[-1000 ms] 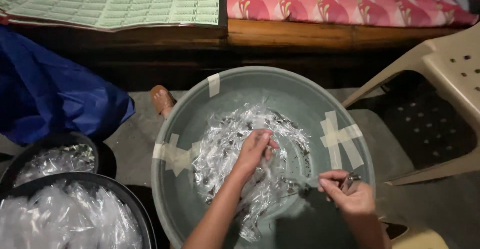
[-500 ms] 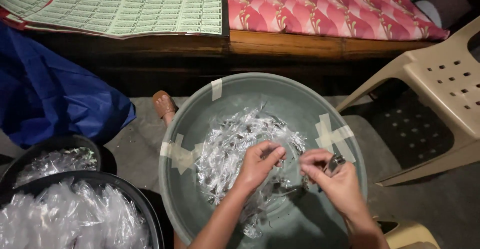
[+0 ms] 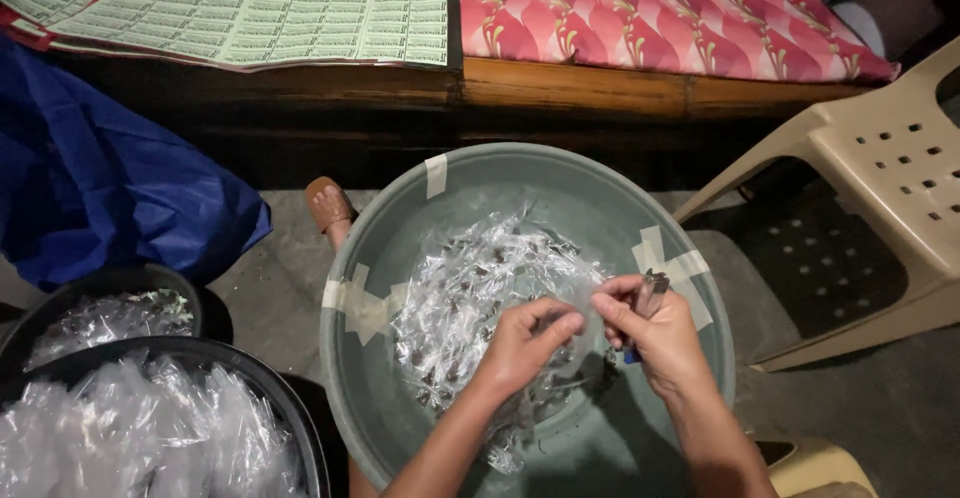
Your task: The person seals small plastic bags containing metal components by hand using a handheld heat sealer.
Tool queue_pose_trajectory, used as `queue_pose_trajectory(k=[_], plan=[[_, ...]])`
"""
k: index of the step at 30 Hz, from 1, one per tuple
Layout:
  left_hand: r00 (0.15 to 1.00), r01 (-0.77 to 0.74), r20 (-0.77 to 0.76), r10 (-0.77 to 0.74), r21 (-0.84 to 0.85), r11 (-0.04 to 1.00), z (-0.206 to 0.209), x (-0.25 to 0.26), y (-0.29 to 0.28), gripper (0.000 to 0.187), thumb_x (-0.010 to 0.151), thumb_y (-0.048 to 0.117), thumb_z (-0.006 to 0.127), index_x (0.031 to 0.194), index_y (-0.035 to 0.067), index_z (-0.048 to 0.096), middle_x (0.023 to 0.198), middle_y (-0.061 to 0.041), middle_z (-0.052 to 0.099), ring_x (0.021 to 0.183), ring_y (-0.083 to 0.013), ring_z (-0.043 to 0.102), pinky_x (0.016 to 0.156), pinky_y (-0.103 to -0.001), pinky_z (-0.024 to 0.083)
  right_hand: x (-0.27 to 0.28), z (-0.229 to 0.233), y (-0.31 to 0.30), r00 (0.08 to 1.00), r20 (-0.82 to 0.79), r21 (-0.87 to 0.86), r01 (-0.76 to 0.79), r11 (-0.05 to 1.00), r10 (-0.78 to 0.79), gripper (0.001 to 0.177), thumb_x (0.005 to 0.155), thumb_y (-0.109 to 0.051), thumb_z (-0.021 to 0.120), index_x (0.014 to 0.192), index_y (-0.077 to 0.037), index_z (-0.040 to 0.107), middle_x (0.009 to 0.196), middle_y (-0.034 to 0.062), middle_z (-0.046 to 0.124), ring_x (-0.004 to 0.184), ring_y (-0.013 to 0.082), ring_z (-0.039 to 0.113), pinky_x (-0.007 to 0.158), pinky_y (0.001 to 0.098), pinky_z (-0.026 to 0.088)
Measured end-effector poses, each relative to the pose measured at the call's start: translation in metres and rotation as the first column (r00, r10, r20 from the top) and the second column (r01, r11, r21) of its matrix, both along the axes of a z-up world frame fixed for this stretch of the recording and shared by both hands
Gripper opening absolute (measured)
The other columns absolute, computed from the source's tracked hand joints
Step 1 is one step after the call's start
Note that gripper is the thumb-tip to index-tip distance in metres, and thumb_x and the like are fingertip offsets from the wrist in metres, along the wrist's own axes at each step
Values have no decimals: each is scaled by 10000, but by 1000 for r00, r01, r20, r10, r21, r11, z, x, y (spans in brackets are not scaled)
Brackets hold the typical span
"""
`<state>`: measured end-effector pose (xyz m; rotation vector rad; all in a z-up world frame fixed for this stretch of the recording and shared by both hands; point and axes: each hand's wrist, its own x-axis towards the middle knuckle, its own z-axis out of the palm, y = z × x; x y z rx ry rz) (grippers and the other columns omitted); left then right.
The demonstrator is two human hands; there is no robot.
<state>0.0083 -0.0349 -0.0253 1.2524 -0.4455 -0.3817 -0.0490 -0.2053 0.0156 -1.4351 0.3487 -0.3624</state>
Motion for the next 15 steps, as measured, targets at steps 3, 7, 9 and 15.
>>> queue_pose_trajectory(k=[3, 7, 9, 15], plan=[[995, 95, 36, -94, -25, 995, 12, -3, 6, 231, 1062, 268, 615, 1040, 101, 773, 910, -67, 787, 763, -108, 717, 719, -242, 562, 0, -2, -3, 999, 39, 4, -4, 1000, 4, 167, 825, 59, 798, 956, 99, 704, 710, 134, 632, 473, 138, 544, 388, 254, 472], [951, 309, 23, -308, -63, 949, -8, 0, 10, 400, 1130, 330, 452, 1194, 16, 690, 1010, -135, 735, 695, -109, 636, 655, -255, 515, -2, 0, -12, 997, 34, 82, -78, 994, 75, 238, 849, 39, 761, 1065, 70, 666, 708, 127, 630, 472, 142, 524, 396, 248, 451], [908, 415, -30, -419, -92, 905, -10, 1, 13, 464, 1143, 357, 409, 1276, -28, 632, 1077, -173, 715, 611, -101, 627, 571, -228, 474, -3, 13, -16, 993, 18, 143, -119, 983, 118, 353, 851, 32, 742, 1192, 60, 656, 782, 133, 668, 478, 140, 516, 404, 257, 448], [740, 671, -19, -672, -49, 740, -5, 1, 16, 519, 1123, 460, 371, 1265, 48, 653, 1136, -127, 737, 602, -58, 607, 599, -187, 549, -8, 34, -26, 881, -83, 250, -433, 866, 465, 668, 807, -79, 793, 1436, 26, 594, 663, -25, 587, 481, 89, 540, 418, 191, 472]])
